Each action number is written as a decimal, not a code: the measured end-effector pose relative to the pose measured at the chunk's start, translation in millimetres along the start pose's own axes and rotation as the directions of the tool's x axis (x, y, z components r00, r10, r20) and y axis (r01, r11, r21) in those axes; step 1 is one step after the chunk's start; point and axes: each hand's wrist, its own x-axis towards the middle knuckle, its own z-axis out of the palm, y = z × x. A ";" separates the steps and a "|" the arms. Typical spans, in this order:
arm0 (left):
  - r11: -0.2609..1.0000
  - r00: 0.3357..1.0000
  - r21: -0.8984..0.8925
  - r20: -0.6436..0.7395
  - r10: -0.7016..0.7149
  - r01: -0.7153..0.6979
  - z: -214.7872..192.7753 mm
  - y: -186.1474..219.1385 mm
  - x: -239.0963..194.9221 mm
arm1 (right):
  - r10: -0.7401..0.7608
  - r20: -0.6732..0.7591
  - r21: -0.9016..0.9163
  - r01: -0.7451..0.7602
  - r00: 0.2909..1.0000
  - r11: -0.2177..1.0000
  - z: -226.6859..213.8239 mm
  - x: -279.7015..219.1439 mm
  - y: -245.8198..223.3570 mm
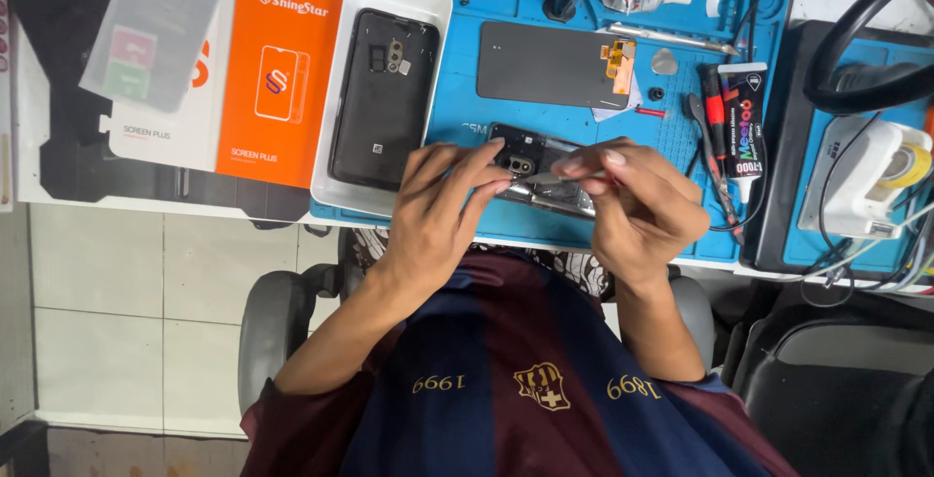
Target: The person uses a screwdriver to remove screws from the back of a disassembled smartphone and places them into a white tray. The person then picks up the phone and rotates it to inspect the back and sides.
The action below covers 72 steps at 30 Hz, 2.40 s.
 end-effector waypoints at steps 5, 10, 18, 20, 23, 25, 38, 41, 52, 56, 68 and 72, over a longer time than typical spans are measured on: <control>1.000 1.000 -0.004 0.002 -0.003 0.003 -0.6 -1.6 -0.9 | -0.009 -0.068 0.044 0.012 0.998 0.999 1.3 -2.4 -0.3; 1.000 1.000 -0.014 -0.007 0.000 0.000 1.5 -0.4 -0.2 | -0.030 -0.075 0.033 0.033 0.997 0.999 0.2 -3.9 -0.5; 0.999 0.999 0.000 -0.003 0.036 -0.036 4.5 -3.7 -3.7 | -0.028 -0.007 0.022 0.028 1.000 0.999 0.6 0.0 -1.8; 0.999 0.999 0.005 0.003 0.049 -0.049 5.9 -5.1 -6.0 | 0.003 0.000 -0.016 -0.003 1.000 1.000 1.4 0.3 -3.9; 0.999 0.999 0.010 0.002 0.054 -0.054 8.2 -6.4 -8.6 | -0.044 0.021 -0.089 0.046 0.999 0.995 2.4 3.4 -5.3; 0.999 0.999 0.011 0.006 0.033 -0.033 8.5 -6.6 -10.7 | -0.064 0.048 -0.140 0.070 0.997 0.988 3.7 6.0 -6.5; 0.984 0.990 0.116 0.063 0.127 -0.134 7.0 -3.4 -5.9 | -0.066 0.218 -0.181 0.107 0.974 0.978 4.5 18.0 -13.6; 0.986 0.995 0.149 0.067 0.072 -0.081 2.8 0.8 -5.4 | 0.009 0.204 -0.167 0.026 0.979 0.986 4.5 16.4 -8.8; 0.980 0.997 0.189 -0.046 -0.062 0.069 -33.6 -21.1 4.5 | 0.047 0.275 -0.199 0.009 0.960 0.980 11.4 13.4 -2.4; 0.948 1.000 0.317 -0.005 -0.025 0.025 -54.7 -35.3 16.2 | -0.005 0.326 -0.168 0.064 0.945 0.984 13.8 19.8 -9.1; 0.824 0.977 0.567 0.171 -0.128 0.009 -77.2 -71.0 40.8 | 0.055 0.220 -0.257 0.004 0.974 0.966 21.4 18.9 -11.3; 0.857 0.982 0.516 0.166 -0.094 -0.005 -71.0 -77.3 47.0 | -0.050 0.265 -0.146 0.092 0.963 0.985 22.1 17.4 -9.9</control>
